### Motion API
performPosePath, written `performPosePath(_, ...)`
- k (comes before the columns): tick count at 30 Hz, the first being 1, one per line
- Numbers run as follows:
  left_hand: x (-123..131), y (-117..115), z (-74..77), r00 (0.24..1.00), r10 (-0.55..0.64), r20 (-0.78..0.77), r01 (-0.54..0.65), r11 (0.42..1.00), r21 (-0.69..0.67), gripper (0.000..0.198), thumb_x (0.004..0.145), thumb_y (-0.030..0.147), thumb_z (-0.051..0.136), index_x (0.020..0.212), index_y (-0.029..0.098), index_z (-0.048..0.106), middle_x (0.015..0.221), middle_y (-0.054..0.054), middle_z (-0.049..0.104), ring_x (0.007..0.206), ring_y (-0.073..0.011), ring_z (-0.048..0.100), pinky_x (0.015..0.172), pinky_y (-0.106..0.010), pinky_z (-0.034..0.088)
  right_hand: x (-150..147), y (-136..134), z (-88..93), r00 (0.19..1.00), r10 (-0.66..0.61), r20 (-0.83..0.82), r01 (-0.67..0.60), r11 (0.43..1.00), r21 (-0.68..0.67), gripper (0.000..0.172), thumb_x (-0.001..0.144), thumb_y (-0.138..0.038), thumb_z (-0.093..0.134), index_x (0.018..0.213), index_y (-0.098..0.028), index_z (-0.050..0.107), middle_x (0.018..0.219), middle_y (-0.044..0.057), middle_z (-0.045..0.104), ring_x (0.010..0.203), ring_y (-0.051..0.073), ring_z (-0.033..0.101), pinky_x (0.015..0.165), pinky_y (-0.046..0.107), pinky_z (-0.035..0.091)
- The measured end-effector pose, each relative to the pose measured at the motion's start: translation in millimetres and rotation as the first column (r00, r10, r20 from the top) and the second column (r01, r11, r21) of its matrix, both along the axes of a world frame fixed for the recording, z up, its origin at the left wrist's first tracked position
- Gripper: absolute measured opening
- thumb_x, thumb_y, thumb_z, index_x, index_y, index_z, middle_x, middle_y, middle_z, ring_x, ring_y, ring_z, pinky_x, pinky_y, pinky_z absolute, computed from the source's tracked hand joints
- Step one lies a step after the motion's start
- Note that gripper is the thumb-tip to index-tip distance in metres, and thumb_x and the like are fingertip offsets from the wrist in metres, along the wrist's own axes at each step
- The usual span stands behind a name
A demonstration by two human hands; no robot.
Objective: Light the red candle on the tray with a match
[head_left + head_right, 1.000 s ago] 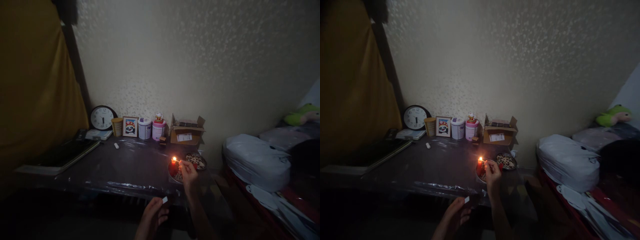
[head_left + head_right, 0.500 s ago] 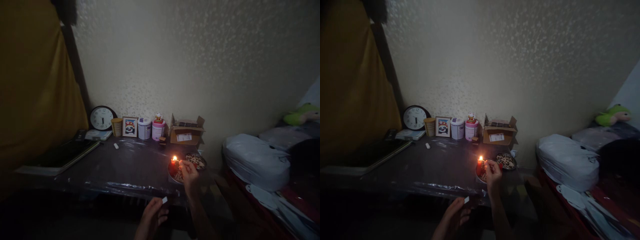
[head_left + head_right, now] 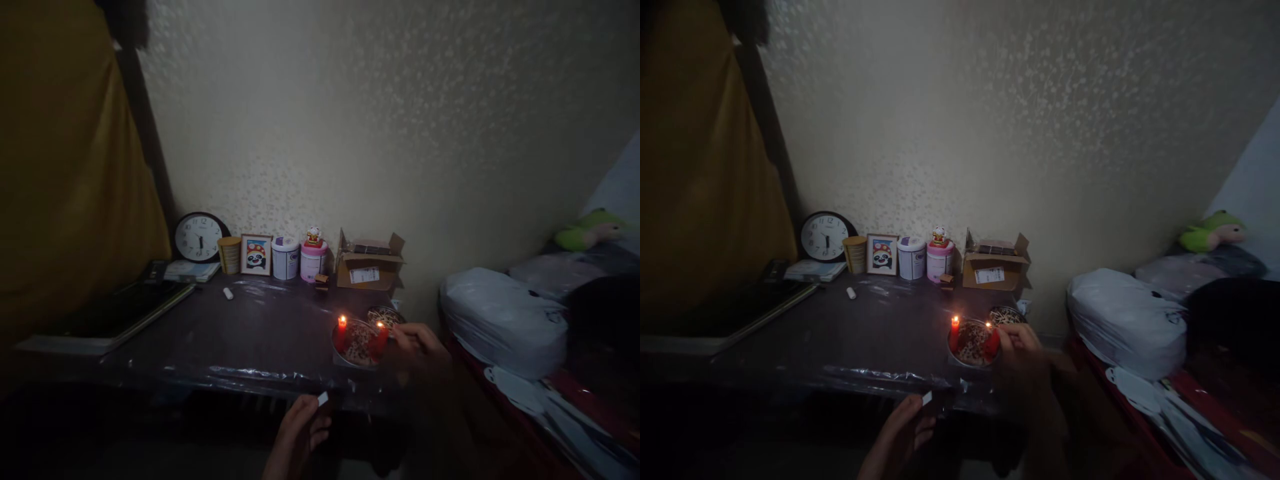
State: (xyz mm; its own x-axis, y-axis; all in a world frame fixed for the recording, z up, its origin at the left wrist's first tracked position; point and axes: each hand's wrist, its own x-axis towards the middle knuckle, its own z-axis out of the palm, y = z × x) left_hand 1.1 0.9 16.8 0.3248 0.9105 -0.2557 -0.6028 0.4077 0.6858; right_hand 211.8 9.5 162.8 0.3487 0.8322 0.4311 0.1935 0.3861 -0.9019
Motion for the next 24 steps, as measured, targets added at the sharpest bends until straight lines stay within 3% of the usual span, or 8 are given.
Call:
performPosePath(5, -2.5, 0.2, -3.7, 1.0, -0.008, 0.016, 0.007, 1.0, 0.028, 0.02, 0.072, 0.039, 0.065, 0.076, 0.02, 0.059, 0.086, -0.003, 0.066, 0.082, -0.0192, 0.06, 0.076, -0.03, 0.041, 24.7, -3.2, -7.5, 0.999, 0.013, 0.039, -0.013, 1.0, 0.016, 0.026, 0.062, -0.046, 0.064, 0.056, -0.022, 0.057, 0.054, -0.001, 0.055, 0.044, 0.013, 0.048, 0.042, 0.025, 0.038)
performPosePath(8, -2.3, 1.3, -4.8, 1.0, -0.008, 0.011, 0.008, 1.0, 0.018, 0.02, 0.071, 0.038, 0.066, 0.077, 0.02, 0.059, 0.085, -0.003, 0.066, 0.078, -0.0177, 0.061, 0.074, -0.029, 0.041, 42.8, 6.4, -14.9, 0.94, -0.259, 0.22, 0.271, 0.962, -0.027, 0.022, 0.054, -0.042, 0.069, 0.058, -0.021, 0.063, 0.058, 0.002, 0.059, 0.052, 0.016, 0.052, 0.047, 0.027, 0.04)
performPosePath(10, -1.5, 2.0, -4.4, 1.0, -0.014, 0.01, 0.014, 1.0, 0.009, 0.021, 0.069, 0.038, 0.068, 0.073, 0.02, 0.058, 0.081, -0.002, 0.066, 0.076, -0.0173, 0.06, 0.072, -0.029, 0.041, 55.3, 9.6, -19.1, 0.928, -0.332, 0.171, 0.342, 0.939, -0.034, 0.022, 0.054, -0.042, 0.068, 0.061, -0.021, 0.063, 0.059, 0.002, 0.06, 0.054, 0.017, 0.053, 0.048, 0.027, 0.04)
performPosePath(13, 0.1, 2.6, -3.5, 1.0, -0.028, -0.001, 0.028, 1.0, -0.011, 0.025, 0.065, 0.039, 0.071, 0.072, 0.019, 0.058, 0.082, -0.003, 0.066, 0.076, -0.0183, 0.06, 0.073, -0.03, 0.042, 73.6, 6.8, -24.1, 0.98, -0.177, -0.091, 0.175, 0.984, -0.027, 0.022, 0.06, -0.043, 0.064, 0.066, -0.023, 0.058, 0.056, -0.001, 0.057, 0.048, 0.014, 0.051, 0.046, 0.026, 0.039)
performPosePath(15, 0.9, 2.9, -3.4, 1.0, -0.025, -0.014, 0.025, 0.999, -0.023, 0.028, 0.062, 0.041, 0.073, 0.073, 0.019, 0.059, 0.083, -0.004, 0.066, 0.076, -0.0189, 0.06, 0.073, -0.031, 0.042, 84.0, 6.0, -29.1, 0.984, -0.121, -0.131, 0.123, 0.992, 0.002, 0.021, 0.06, -0.043, 0.064, 0.063, -0.024, 0.056, 0.058, -0.001, 0.058, 0.049, 0.014, 0.052, 0.047, 0.026, 0.04)
performPosePath(17, 1.2, 3.2, -3.7, 1.0, -0.022, -0.02, 0.022, 0.999, -0.03, 0.029, 0.06, 0.041, 0.074, 0.072, 0.019, 0.059, 0.081, -0.004, 0.066, 0.075, -0.0188, 0.06, 0.073, -0.031, 0.042, 92.2, 10.9, -38.2, 0.971, -0.239, -0.003, 0.239, 0.97, -0.033, 0.02, 0.056, -0.041, 0.066, 0.061, -0.024, 0.058, 0.062, 0.0, 0.06, 0.054, 0.016, 0.055, 0.05, 0.027, 0.042)
performPosePath(20, 0.5, 3.9, -4.7, 1.0, -0.028, -0.01, 0.028, 0.999, -0.025, 0.026, 0.062, 0.039, 0.073, 0.071, 0.019, 0.058, 0.079, -0.003, 0.066, 0.075, -0.0184, 0.06, 0.073, -0.03, 0.042, 100.7, 26.2, -58.4, 0.884, -0.416, 0.214, 0.442, 0.892, -0.093, 0.017, 0.051, -0.039, 0.066, 0.057, -0.023, 0.062, 0.061, 0.002, 0.064, 0.06, 0.02, 0.058, 0.055, 0.029, 0.043)
performPosePath(24, -0.5, 5.7, -7.2, 1.0, -0.026, -0.016, 0.025, 0.998, -0.054, 0.026, 0.06, 0.036, 0.075, 0.068, 0.02, 0.056, 0.076, -0.002, 0.065, 0.075, -0.0185, 0.061, 0.073, -0.03, 0.042, 105.4, 42.9, -81.8, 0.896, -0.395, 0.202, 0.424, 0.897, -0.124, 0.019, 0.053, -0.04, 0.064, 0.059, -0.022, 0.065, 0.06, 0.003, 0.067, 0.062, 0.022, 0.061, 0.056, 0.031, 0.046)
